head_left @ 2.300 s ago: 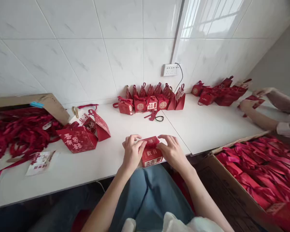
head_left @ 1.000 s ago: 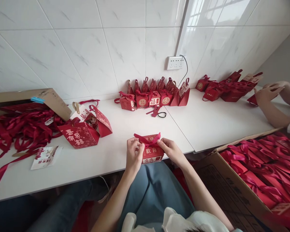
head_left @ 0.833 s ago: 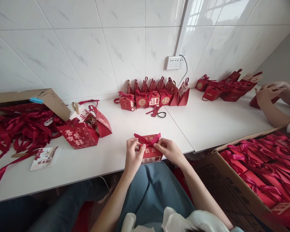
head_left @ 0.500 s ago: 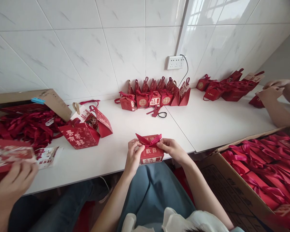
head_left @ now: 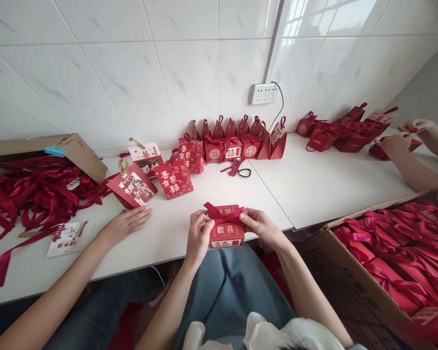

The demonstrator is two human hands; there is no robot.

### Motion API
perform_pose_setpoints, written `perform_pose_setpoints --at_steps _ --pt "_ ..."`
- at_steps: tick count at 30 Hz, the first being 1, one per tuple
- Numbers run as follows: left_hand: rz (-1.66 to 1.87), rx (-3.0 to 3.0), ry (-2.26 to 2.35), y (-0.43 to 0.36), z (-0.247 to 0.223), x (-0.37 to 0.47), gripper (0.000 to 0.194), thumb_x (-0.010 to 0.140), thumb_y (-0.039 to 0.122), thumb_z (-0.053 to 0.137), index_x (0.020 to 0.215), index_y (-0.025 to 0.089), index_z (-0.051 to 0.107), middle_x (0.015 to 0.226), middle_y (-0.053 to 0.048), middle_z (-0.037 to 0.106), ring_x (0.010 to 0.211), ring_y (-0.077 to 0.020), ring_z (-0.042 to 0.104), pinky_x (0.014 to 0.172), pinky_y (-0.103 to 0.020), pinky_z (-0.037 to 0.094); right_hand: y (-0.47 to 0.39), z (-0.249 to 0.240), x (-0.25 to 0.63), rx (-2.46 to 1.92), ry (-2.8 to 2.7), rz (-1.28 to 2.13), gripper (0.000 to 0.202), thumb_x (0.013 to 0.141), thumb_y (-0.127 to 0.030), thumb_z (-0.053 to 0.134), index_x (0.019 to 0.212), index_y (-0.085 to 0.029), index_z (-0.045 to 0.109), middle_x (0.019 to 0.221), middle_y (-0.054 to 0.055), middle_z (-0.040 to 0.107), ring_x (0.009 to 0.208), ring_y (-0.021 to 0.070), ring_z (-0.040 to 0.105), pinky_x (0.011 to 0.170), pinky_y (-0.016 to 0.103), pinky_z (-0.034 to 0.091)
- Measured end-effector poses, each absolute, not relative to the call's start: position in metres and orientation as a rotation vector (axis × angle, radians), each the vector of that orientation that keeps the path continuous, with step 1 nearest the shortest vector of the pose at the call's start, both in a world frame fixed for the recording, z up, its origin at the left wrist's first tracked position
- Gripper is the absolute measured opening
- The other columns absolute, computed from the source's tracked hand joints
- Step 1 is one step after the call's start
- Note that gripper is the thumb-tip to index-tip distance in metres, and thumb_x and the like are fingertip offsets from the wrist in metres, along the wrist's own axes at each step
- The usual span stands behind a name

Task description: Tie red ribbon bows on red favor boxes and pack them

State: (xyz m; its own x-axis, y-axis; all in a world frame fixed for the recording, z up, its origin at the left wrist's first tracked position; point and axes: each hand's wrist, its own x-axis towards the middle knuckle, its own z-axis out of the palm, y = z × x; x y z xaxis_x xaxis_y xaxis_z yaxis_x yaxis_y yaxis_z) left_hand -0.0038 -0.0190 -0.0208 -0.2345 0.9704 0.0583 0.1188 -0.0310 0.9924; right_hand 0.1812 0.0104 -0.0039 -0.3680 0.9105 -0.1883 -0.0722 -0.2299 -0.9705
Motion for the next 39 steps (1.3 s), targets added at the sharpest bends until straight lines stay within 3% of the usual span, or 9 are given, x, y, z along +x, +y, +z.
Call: perform_pose_setpoints --at_steps 3,7,17,23,27,29,33,36,39 --pt "1.360 1.229 1.491 -0.021 -0.015 -0.004 0.028 0.079 0.040 0.054 0.059 0.020 0.052 0.098 -0.007 0.055 0.087 -0.0210 0.060 0.070 -0.031 0.053 0.005 -0.001 0.183 -1.180 -1.409 1.597 0.052 0.070 -0.067 0.062 0.067 -0.016 0.053 0.066 0.000 0.055 0.062 0.0126 0.050 0.061 0.029 0.042" --pt "1.370 1.236 1.515 -0.022 -0.015 -0.005 0.024 0.079 0.038 0.057 0.063 0.022 0.054 0.093 -0.006 0.056 0.084 -0.0215 0.060 0.070 -0.033 0.053 0.000 0.002 0.182 -1.291 -1.574 1.436 0.049 0.077 -0.063 0.057 0.061 -0.018 0.046 0.057 -0.005 0.043 0.056 0.0098 0.037 0.054 0.026 0.030" --pt "1.388 1.289 1.516 -0.020 -0.026 -0.006 0.028 0.083 0.039 0.052 0.063 0.020 0.049 0.093 -0.005 0.055 0.082 -0.0187 0.060 0.071 -0.029 0.054 0.004 -0.010 0.174 -1.009 -1.225 1.712 0.043 0.073 -0.048 0.065 0.059 -0.020 0.035 0.058 -0.005 0.039 0.056 0.0093 0.032 0.056 0.025 0.026" --pt "1.421 1.350 1.539 -0.021 -0.029 -0.004 0.029 0.085 0.041 0.048 0.065 0.021 0.047 0.096 -0.006 0.053 0.080 -0.0167 0.060 0.068 -0.027 0.053 0.007 -0.020 0.173 -0.983 -1.130 1.745 0.048 0.070 -0.052 0.067 0.057 -0.020 0.034 0.057 -0.006 0.038 0.054 0.0089 0.034 0.057 0.026 0.032" --pt "1.440 1.426 1.532 -0.021 -0.027 -0.005 0.024 0.085 0.040 0.049 0.071 0.021 0.048 0.095 -0.005 0.056 0.078 -0.0159 0.060 0.066 -0.027 0.052 0.014 -0.025 0.186 -1.012 -1.143 1.756 0.047 0.067 -0.062 0.069 0.064 -0.018 0.051 0.059 -0.004 0.045 0.057 0.0109 0.044 0.062 0.028 0.040" --pt "1.485 1.454 1.551 -0.022 -0.022 -0.006 0.019 0.082 0.039 0.055 0.078 0.022 0.049 0.098 -0.006 0.056 0.088 -0.0188 0.059 0.075 -0.032 0.052 0.018 -0.028 0.192 -1.060 -1.133 1.757 0.049 0.068 -0.065 0.067 0.074 -0.017 0.058 0.063 -0.002 0.051 0.062 0.0132 0.051 0.064 0.029 0.043" --pt "1.563 1.905 1.617 -0.024 -0.007 -0.002 0.010 0.080 0.028 0.059 0.087 0.022 0.056 0.102 -0.007 0.056 0.106 -0.0235 0.053 0.095 -0.041 0.042 0.025 -0.031 0.192 -1.124 -1.090 1.761 0.046 0.071 -0.059 0.068 0.091 -0.017 0.061 0.081 0.005 0.064 0.073 0.0167 0.061 0.066 0.030 0.046" --pt "1.342 2.292 1.568 -0.022 -0.001 0.004 0.010 0.085 0.019 0.053 0.086 0.024 0.062 0.096 -0.005 0.061 0.097 -0.0210 0.058 0.093 -0.040 0.040 0.029 -0.028 0.186 -1.098 -1.063 1.743 0.043 0.067 -0.051 0.074 0.091 -0.018 0.059 0.082 0.003 0.064 0.072 0.0141 0.060 0.068 0.028 0.046" --pt "1.235 2.315 1.560 -0.020 -0.003 0.006 0.012 0.085 0.017 0.053 0.088 0.024 0.063 0.092 -0.003 0.063 0.091 -0.0194 0.060 0.086 -0.037 0.042 0.036 -0.021 0.181 -1.082 -1.058 1.703 0.042 0.065 -0.049 0.075 0.088 -0.019 0.057 0.076 -0.001 0.062 0.069 0.0116 0.058 0.068 0.026 0.045"
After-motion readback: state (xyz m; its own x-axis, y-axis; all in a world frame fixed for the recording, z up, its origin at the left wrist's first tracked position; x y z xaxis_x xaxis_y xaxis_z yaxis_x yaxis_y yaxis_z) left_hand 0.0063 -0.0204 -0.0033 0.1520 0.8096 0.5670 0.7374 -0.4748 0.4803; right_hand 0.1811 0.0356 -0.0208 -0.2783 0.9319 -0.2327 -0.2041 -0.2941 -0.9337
